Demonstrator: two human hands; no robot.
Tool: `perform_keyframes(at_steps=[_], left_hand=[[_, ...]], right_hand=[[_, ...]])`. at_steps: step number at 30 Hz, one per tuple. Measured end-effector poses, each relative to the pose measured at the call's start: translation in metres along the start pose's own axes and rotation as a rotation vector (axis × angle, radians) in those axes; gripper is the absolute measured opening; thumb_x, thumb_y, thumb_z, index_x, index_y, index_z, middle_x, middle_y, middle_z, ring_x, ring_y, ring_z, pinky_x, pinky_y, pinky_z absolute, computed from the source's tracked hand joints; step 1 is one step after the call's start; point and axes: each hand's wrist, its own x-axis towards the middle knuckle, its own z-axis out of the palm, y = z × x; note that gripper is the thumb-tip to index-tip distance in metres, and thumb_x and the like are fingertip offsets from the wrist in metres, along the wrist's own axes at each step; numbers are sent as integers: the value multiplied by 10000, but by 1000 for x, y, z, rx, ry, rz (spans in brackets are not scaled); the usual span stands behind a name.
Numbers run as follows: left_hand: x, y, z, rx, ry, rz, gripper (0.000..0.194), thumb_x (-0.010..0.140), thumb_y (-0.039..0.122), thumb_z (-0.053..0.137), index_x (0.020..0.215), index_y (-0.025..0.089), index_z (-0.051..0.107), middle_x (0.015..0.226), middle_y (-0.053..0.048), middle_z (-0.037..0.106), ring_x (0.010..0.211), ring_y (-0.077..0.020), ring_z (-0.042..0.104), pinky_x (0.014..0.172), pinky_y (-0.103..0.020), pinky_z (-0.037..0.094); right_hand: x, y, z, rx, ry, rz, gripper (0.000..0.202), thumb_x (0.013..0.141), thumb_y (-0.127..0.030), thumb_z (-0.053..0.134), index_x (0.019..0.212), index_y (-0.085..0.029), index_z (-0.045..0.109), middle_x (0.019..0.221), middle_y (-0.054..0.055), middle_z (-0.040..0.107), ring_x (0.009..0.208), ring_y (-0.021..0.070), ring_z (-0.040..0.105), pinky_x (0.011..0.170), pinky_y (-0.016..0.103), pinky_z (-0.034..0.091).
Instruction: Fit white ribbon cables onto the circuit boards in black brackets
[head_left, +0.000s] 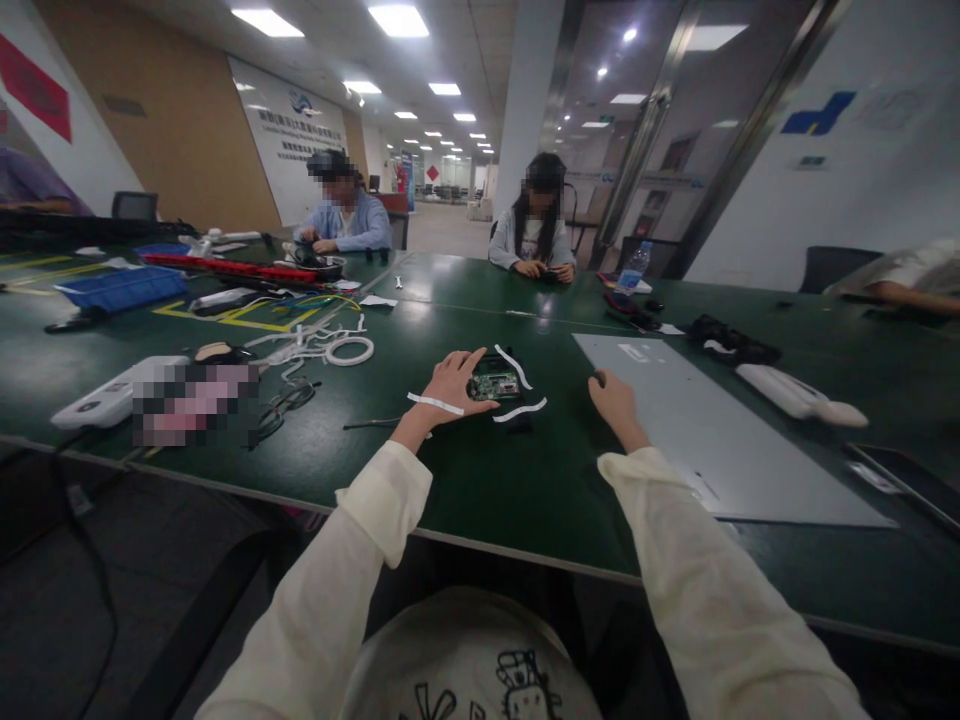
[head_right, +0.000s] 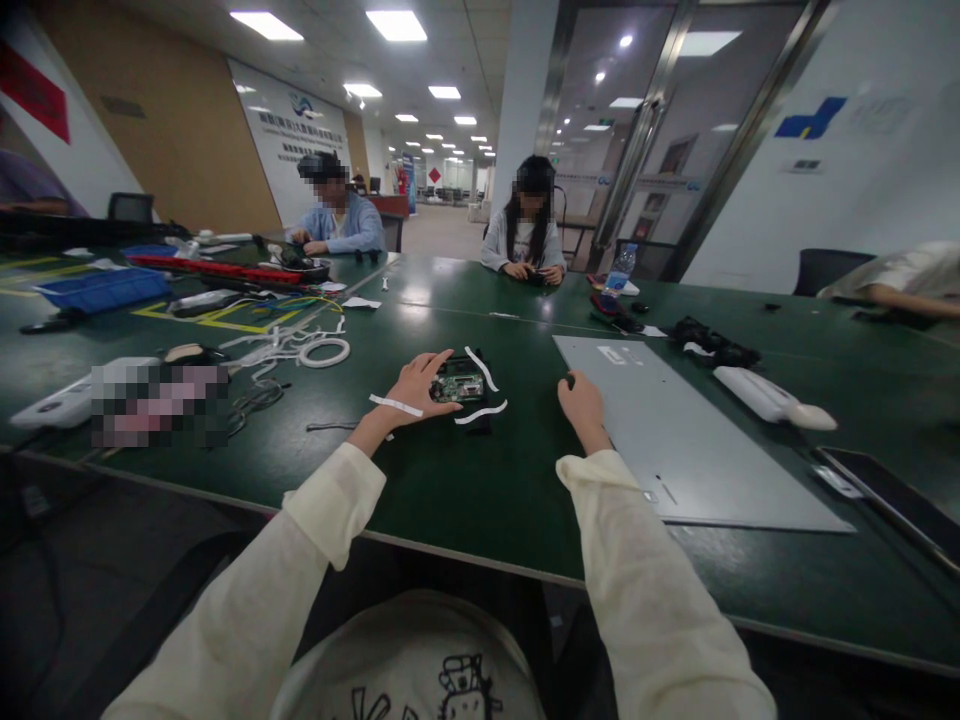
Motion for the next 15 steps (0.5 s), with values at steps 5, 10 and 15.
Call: perform_keyframes(at_steps=[5,10,15], left_hand=[[0,0,-5,-19,39,7,909,685,626,585,1410,221,216,1329,-126,365,1267,-300,308,1049,-439,255],[-1,3,-14,-36,100,-3,909,679,624,592,1409,222,229,1332,-124,352,1262,-295,323,1055,-425,259],[-1,4,-19,-37,124,-38,902,672,607,610,1410,255,229,1342,-108,357,1272,-306,315,1058,-435,255]], right_hand=[[-13,-24,1,130,-47,-131,380,876,-266,377,1188,-161,566,1143,77,613,1049,210,562,920,302,398],[-39,-52,1,252,-139,-356,366,886,-266,370,1183,-177,565,1115,63,627,1038,191,568,917,307,407],[-78,-79,-7,314,-273,-622,327,895,-279,363,1019,-148,636,956,81,667,859,208,616,807,334,457]])
